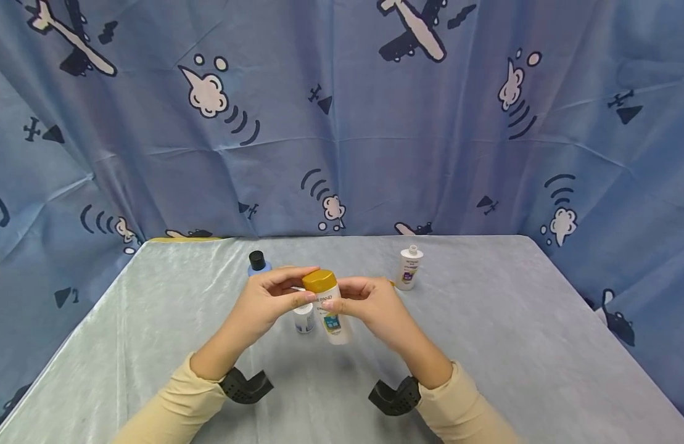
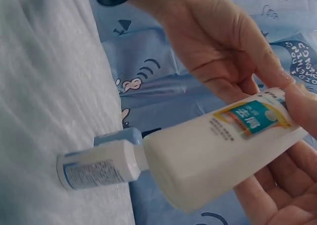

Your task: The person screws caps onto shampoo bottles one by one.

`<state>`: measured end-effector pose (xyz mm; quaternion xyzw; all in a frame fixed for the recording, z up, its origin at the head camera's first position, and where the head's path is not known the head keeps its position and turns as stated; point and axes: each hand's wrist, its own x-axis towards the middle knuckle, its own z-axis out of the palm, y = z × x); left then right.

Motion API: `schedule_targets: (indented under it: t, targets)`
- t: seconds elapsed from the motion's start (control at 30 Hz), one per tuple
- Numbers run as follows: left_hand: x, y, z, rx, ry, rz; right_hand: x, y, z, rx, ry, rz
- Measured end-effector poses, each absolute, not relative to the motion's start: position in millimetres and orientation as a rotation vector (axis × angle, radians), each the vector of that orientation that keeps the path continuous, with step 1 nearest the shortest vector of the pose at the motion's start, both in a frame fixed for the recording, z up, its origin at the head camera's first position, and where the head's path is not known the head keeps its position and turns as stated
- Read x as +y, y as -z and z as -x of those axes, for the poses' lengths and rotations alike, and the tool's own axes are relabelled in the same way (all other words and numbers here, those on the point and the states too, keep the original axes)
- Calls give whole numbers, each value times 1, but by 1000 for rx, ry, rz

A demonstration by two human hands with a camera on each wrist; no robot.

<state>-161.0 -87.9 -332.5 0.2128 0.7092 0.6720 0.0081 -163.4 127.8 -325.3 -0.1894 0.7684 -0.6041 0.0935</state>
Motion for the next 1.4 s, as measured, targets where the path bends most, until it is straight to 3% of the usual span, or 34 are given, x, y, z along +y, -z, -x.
schedule_targets:
  t: [0.3,0.7,1.4]
  targets:
    - [-84,317,174,2342,-2106,-529,128,308,189,2320,1734,544]
    - [-83,294,221,2404,-2095,-588,121,287,235,2265,1793,412]
    - [-81,319,281,2452,-2082,-336,89,313,285,2217,1980,47]
